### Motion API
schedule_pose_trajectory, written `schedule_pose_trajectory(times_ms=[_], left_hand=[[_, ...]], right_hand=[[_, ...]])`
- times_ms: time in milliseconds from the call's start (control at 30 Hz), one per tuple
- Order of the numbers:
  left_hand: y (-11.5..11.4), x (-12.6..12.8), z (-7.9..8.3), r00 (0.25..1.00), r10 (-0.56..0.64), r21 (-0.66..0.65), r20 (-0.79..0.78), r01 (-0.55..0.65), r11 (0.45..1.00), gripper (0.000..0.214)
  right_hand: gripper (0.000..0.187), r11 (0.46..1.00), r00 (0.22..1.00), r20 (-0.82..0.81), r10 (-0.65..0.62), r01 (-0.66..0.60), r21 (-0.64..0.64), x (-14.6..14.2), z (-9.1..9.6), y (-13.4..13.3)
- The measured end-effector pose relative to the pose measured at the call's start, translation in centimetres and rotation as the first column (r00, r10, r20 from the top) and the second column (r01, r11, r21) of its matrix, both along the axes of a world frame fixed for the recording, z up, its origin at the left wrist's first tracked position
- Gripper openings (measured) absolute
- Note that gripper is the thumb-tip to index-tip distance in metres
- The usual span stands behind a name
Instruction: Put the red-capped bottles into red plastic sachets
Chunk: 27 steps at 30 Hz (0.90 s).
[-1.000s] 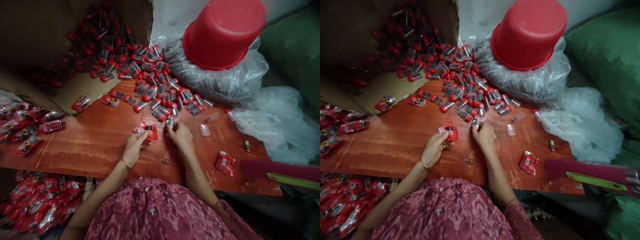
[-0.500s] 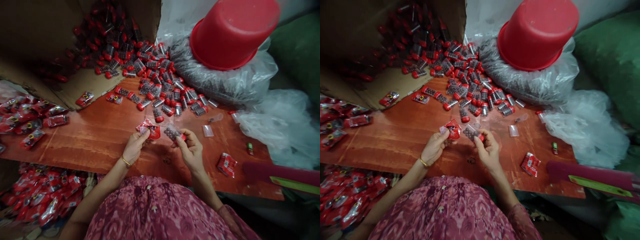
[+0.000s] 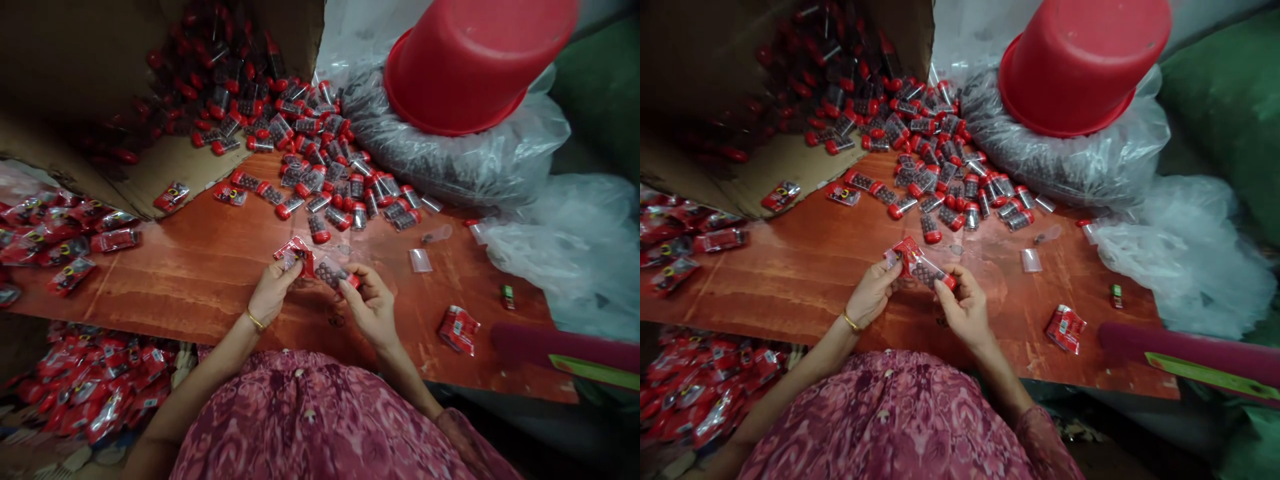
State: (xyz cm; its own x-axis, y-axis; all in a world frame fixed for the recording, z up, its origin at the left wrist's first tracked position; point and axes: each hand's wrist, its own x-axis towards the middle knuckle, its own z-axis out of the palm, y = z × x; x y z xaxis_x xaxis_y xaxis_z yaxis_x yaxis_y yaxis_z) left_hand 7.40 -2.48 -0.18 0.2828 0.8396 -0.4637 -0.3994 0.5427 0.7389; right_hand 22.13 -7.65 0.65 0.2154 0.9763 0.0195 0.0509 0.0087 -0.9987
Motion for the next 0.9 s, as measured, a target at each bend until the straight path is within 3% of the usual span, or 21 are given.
schedule_pose_trajectory(times_ms=[167, 333, 567, 900], left_hand=[[0.5, -0.6, -0.4, 0.997, 0.071, -0.059, -0.028, -0.073, 0.996, 0.041], [0.5, -0.8, -0.9, 0.999, 0.009, -0.061, -0.046, -0.011, 0.998, 0.041], [0.3, -0.6, -1.0, 0.992, -0.01, -0.005, -0.123, 0.009, 1.0, 0.042], [0.4, -0.7, -0.6, 0.993, 0.015, -0.031, -0.12, -0.019, 0.999, 0.041]], right_hand=[[0.015, 0.997, 0.996, 0.062, -0.056, 0.052, 0.065, 0.1, -0.1, -0.3], [0.019, 0.981, 0.982, 0.116, -0.147, 0.13, 0.141, 0.2, 0.3, -0.6], [0.02, 0.977, 0.98, 0.14, -0.141, 0.115, 0.18, -0.3, 0.8, -0.6], [0.025, 0.969, 0.954, 0.237, -0.184, 0.136, 0.204, 0.4, -0.8, -0.9]])
